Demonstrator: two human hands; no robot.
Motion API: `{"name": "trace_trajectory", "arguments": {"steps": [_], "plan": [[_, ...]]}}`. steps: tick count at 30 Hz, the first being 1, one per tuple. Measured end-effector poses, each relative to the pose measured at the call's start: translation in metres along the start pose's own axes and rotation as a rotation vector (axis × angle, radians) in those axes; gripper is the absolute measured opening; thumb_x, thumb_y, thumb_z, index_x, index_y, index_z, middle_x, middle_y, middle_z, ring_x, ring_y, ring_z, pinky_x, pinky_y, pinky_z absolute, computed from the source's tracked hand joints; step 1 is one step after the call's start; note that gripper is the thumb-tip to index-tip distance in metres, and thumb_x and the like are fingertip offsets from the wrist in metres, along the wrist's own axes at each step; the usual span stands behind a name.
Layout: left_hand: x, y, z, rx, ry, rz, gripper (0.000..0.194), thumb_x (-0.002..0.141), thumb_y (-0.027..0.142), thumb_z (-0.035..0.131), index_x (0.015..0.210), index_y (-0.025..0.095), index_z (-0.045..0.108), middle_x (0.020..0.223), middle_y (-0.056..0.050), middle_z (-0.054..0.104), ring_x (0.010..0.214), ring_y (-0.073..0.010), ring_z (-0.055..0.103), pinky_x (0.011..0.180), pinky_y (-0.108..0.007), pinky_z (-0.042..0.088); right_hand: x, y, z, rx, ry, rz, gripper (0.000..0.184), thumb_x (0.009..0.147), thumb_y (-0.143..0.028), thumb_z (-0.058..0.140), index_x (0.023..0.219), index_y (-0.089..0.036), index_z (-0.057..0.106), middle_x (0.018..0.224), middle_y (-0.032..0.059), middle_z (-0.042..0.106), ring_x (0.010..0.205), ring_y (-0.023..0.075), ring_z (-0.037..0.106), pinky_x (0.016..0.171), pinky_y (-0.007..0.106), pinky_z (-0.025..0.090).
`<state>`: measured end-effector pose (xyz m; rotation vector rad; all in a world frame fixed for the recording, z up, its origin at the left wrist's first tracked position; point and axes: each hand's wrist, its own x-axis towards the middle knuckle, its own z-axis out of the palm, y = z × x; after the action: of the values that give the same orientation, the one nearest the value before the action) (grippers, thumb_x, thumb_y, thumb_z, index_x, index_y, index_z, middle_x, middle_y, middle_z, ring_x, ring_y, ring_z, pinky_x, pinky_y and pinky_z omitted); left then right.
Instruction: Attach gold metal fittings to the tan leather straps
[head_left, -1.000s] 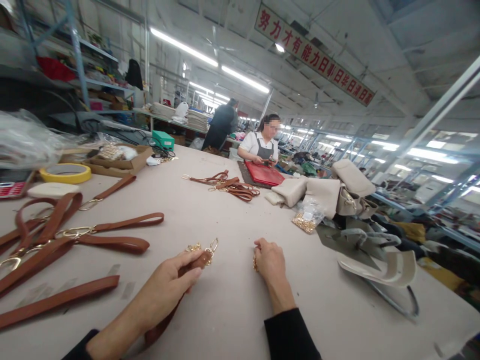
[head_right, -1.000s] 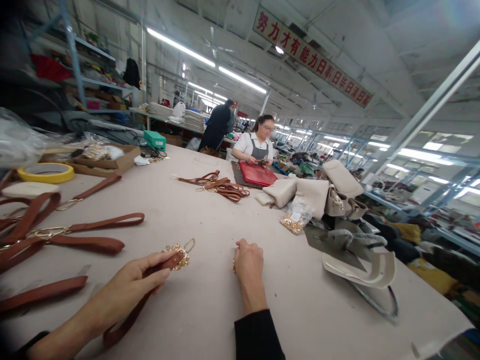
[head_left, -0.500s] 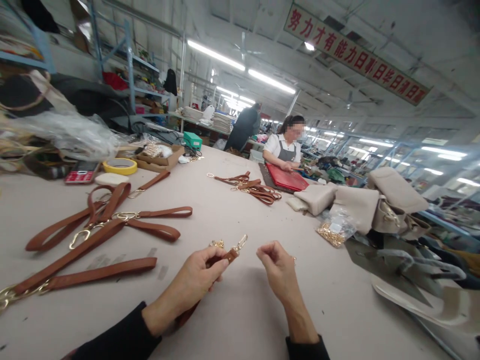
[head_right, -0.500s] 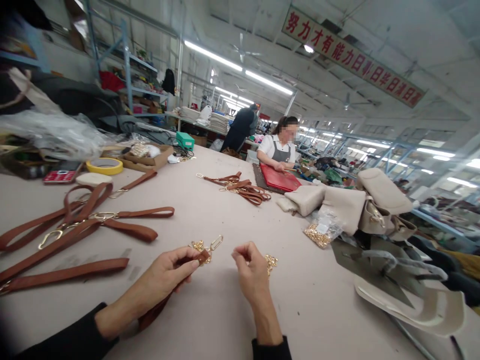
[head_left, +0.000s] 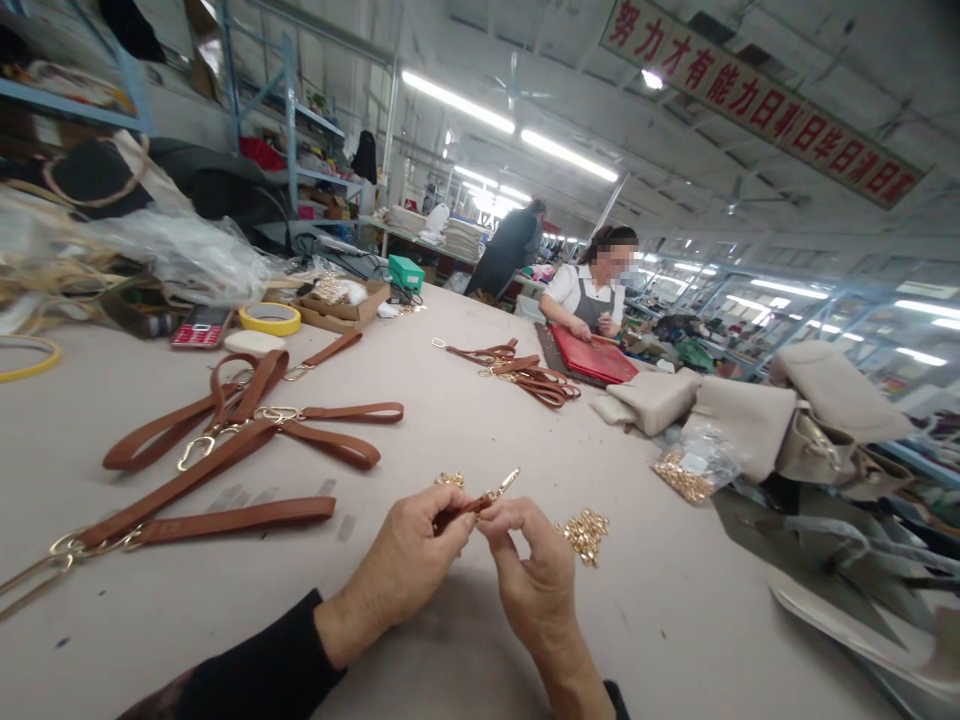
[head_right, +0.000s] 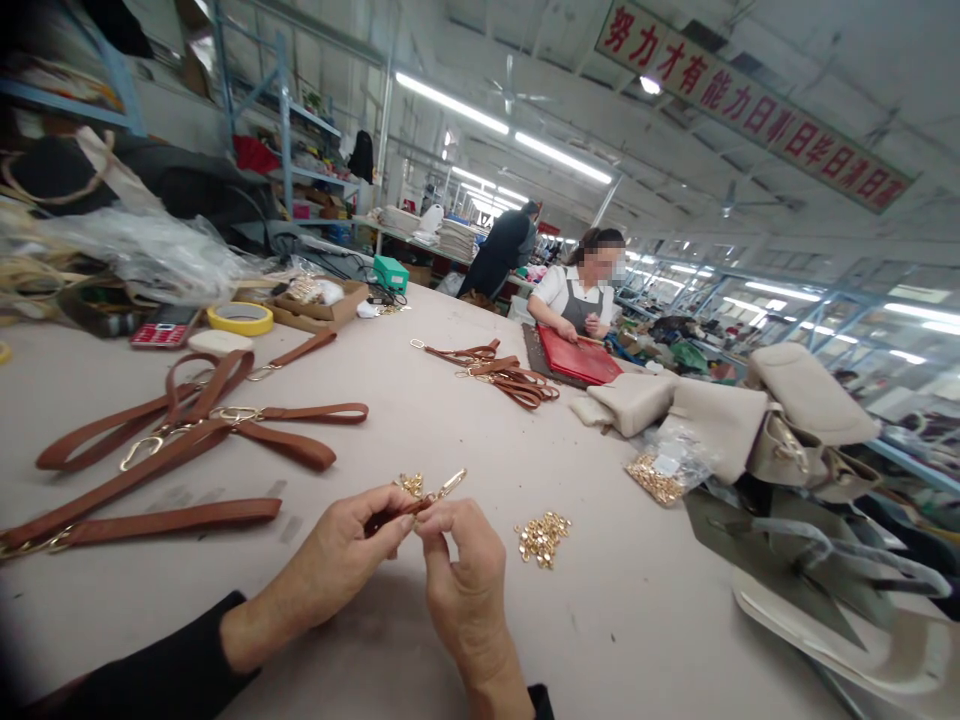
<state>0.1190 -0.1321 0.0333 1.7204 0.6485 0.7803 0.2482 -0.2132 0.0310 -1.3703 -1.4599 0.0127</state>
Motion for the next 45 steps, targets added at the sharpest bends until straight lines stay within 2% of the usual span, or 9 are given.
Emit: {"name": "trace_trajectory", "arguments": {"steps": [6, 11, 13, 19, 26, 32, 37, 41, 45], "plan": [[0.0, 0.001, 0.0, -0.001, -0.034, 0.035, 0.021, 0.089, 0.027, 0.049, 0.086, 0.019, 0.068, 0.071, 0.0, 0.061, 0.065, -0.0139, 0.055, 0.062, -0.023, 0.041, 0.002, -0.002, -0.002, -0.051, 0.017, -0.072, 0.018, 0.089, -0.012, 0.054, 0.078, -0.024, 0.061, 0.082, 0.0012, 0.069, 0.081, 0.0162, 0.065, 0.074, 0.029, 0.051], [0.0, 0.003, -0.001, -0.003, -0.028, 0.031, 0.019, 0.089, 0.026, 0.05, 0.087, 0.019, 0.067, 0.072, 0.0, 0.061, 0.064, -0.0138, 0.055, 0.061, -0.022, 0.042, -0.002, 0.001, 0.005, 0.012, 0.077, 0.122, 0.007, 0.087, -0.018, 0.06, 0.083, -0.023, 0.062, 0.081, 0.0009, 0.068, 0.079, 0.0164, 0.064, 0.074, 0.029, 0.05], [0.0, 0.004, -0.001, 0.001, -0.026, 0.038, 0.018, 0.088, 0.026, 0.051, 0.083, 0.019, 0.067, 0.07, 0.0, 0.06, 0.065, -0.0139, 0.055, 0.061, -0.021, 0.043, -0.004, 0.003, 0.01, 0.111, 0.109, 0.238, 0.002, 0.086, -0.021, 0.062, 0.086, -0.023, 0.06, 0.082, 0.0005, 0.066, 0.079, 0.0159, 0.062, 0.074, 0.028, 0.049], [0.0, -0.002, 0.002, -0.178, -0.097, -0.074, 0.025, 0.087, 0.039, 0.055, 0.095, 0.019, 0.067, 0.074, 0.0, 0.06, 0.058, -0.0119, 0.052, 0.045, -0.018, 0.039, 0.0, 0.004, 0.019, 0.515, 0.185, 0.49, 0.023, 0.078, -0.03, 0.07, 0.093, -0.022, 0.054, 0.08, -0.001, 0.061, 0.074, 0.0145, 0.059, 0.07, 0.027, 0.051], [0.007, -0.01, 0.004, -0.321, -0.062, -0.091, 0.03, 0.08, 0.047, 0.064, 0.082, 0.017, 0.07, 0.077, -0.003, 0.065, 0.057, -0.0111, 0.05, 0.05, -0.02, 0.042, -0.004, 0.019, 0.03, 0.796, 0.214, 0.517, 0.036, 0.071, -0.043, 0.078, 0.091, -0.021, 0.059, 0.077, 0.0, 0.061, 0.071, 0.016, 0.061, 0.065, 0.028, 0.052], [0.004, 0.008, -0.002, -0.213, -0.002, -0.062, 0.029, 0.081, 0.046, 0.06, 0.081, 0.018, 0.068, 0.071, 0.0, 0.062, 0.057, -0.0119, 0.05, 0.057, -0.022, 0.044, -0.001, 0.007, 0.031, 0.711, 0.091, 0.505, 0.038, 0.07, -0.051, 0.076, 0.09, -0.02, 0.07, 0.086, 0.006, 0.07, 0.081, 0.0221, 0.066, 0.074, 0.033, 0.054], [-0.003, 0.004, 0.001, -0.085, 0.055, -0.009, 0.024, 0.085, 0.038, 0.053, 0.077, 0.018, 0.063, 0.068, -0.001, 0.061, 0.062, -0.0149, 0.051, 0.056, -0.024, 0.041, 0.001, 0.0, 0.027, 0.659, -0.062, 0.53, 0.03, 0.074, -0.048, 0.073, 0.086, -0.021, 0.076, 0.079, 0.005, 0.073, 0.077, 0.0237, 0.067, 0.074, 0.034, 0.055], [-0.009, 0.008, 0.003, 0.048, 0.15, 0.065, 0.014, 0.084, 0.024, 0.054, 0.074, 0.018, 0.062, 0.073, -0.003, 0.064, 0.07, -0.0167, 0.055, 0.064, -0.026, 0.042, -0.005, 0.009, 0.021, 0.625, -0.064, 0.594, 0.033, 0.07, -0.045, 0.076, 0.094, -0.022, 0.077, 0.093, 0.0091, 0.075, 0.092, 0.0297, 0.069, 0.088, 0.042, 0.054], [-0.011, 0.016, 0.002, 0.031, 0.109, 0.152, 0.016, 0.083, 0.015, 0.054, 0.084, 0.018, 0.07, 0.083, -0.005, 0.07, 0.078, -0.0177, 0.062, 0.075, -0.028, 0.046, -0.01, 0.027, 0.014, 0.576, -0.003, 0.681, 0.038, 0.06, -0.048, 0.081, 0.088, -0.022, 0.079, 0.095, 0.0126, 0.075, 0.09, 0.0328, 0.07, 0.083, 0.042, 0.058]]}}
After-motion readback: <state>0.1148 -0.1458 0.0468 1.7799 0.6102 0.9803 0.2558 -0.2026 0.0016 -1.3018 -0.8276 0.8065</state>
